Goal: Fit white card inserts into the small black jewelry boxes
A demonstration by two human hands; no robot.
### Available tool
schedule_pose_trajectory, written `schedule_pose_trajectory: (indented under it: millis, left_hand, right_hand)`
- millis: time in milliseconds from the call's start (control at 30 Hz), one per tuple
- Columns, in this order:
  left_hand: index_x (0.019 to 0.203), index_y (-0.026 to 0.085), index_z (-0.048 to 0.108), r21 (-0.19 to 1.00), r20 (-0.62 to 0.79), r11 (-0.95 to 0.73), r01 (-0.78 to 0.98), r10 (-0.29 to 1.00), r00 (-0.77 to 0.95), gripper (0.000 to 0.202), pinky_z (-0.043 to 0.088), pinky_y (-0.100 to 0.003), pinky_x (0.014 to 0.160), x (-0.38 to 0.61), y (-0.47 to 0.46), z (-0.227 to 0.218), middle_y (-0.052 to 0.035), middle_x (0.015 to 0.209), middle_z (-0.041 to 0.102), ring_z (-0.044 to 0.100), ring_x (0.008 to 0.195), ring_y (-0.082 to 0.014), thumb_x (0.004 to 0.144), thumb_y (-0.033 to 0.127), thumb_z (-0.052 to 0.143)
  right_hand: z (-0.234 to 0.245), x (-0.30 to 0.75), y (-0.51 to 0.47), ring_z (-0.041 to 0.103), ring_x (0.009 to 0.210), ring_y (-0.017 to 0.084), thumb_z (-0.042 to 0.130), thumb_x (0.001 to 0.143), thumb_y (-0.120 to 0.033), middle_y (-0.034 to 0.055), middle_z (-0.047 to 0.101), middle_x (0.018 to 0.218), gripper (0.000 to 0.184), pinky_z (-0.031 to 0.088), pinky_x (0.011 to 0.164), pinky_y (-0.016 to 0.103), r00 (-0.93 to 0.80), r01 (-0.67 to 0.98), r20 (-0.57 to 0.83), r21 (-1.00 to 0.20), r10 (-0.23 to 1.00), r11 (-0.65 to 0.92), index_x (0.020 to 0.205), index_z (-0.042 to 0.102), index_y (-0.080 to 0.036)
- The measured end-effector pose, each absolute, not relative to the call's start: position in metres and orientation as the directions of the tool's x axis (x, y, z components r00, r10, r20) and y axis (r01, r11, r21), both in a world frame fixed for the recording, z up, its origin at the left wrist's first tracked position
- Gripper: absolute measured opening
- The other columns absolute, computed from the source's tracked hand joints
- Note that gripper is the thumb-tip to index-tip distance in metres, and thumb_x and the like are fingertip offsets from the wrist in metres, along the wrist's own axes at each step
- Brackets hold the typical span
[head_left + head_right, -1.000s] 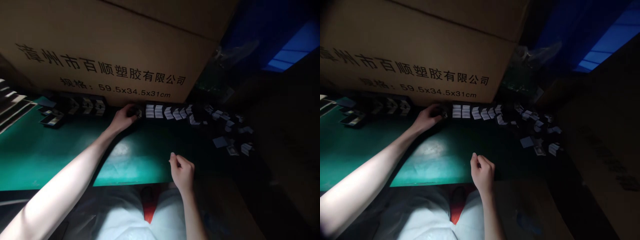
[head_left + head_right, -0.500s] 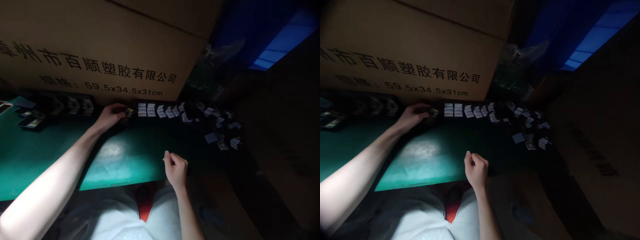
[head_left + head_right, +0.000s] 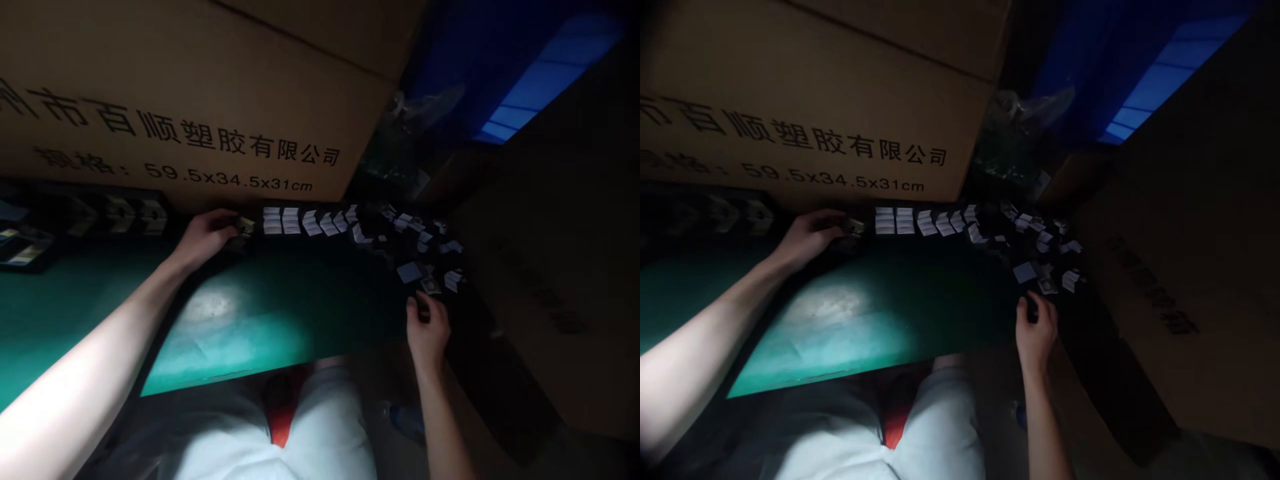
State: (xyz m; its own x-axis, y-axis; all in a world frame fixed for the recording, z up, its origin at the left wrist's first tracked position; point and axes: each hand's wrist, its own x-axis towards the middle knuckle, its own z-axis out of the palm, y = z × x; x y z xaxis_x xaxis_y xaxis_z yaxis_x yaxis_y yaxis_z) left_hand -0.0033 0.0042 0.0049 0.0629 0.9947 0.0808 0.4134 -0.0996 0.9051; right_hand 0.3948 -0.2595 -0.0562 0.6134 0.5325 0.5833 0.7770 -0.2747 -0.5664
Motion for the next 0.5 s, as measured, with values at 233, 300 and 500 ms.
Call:
schedule_pose_trajectory:
  millis: [233,300,500]
  left_hand:
    - [0.108,0.019,0.076,0.886,0.066,-0.1,0.452,0.994,0.09,0.035,0.054,-0.04,0.103,-0.005,0.005,0.005,-0.0018,0.106,0.08,0.069,0.106,-0.0276,0.074,0.02,0.067]
    - [0.11,0.019,0.076,0.88,0.064,-0.102,0.463,0.993,0.097,0.036,0.054,-0.042,0.105,-0.005,0.005,0.005,-0.0023,0.11,0.08,0.069,0.109,-0.0289,0.075,0.021,0.067]
    - [0.119,0.017,0.076,0.866,0.05,-0.095,0.49,0.993,0.103,0.047,0.054,-0.041,0.108,-0.005,0.002,0.007,-0.0064,0.115,0.08,0.07,0.113,-0.0298,0.074,0.029,0.067]
  right_hand:
    - [-0.064,0.447,-0.234,0.041,0.144,0.047,0.044,0.088,-0.087,0.0271,0.052,0.15,0.096,0.04,0.11,0.066,0.569,0.821,0.521,-0.319,0.636,-0.474,0.15,0.056,-0.015]
    - [-0.064,0.45,-0.222,0.041,0.145,0.046,0.041,0.093,-0.08,0.0255,0.056,0.146,0.088,0.04,0.11,0.067,0.546,0.837,0.504,-0.294,0.669,-0.462,0.149,0.057,-0.015]
    - [-0.054,0.447,-0.19,0.041,0.145,0.044,0.051,0.095,-0.052,0.0216,0.053,0.151,0.063,0.041,0.109,0.071,0.446,0.888,0.593,-0.198,0.67,-0.415,0.148,0.056,-0.018]
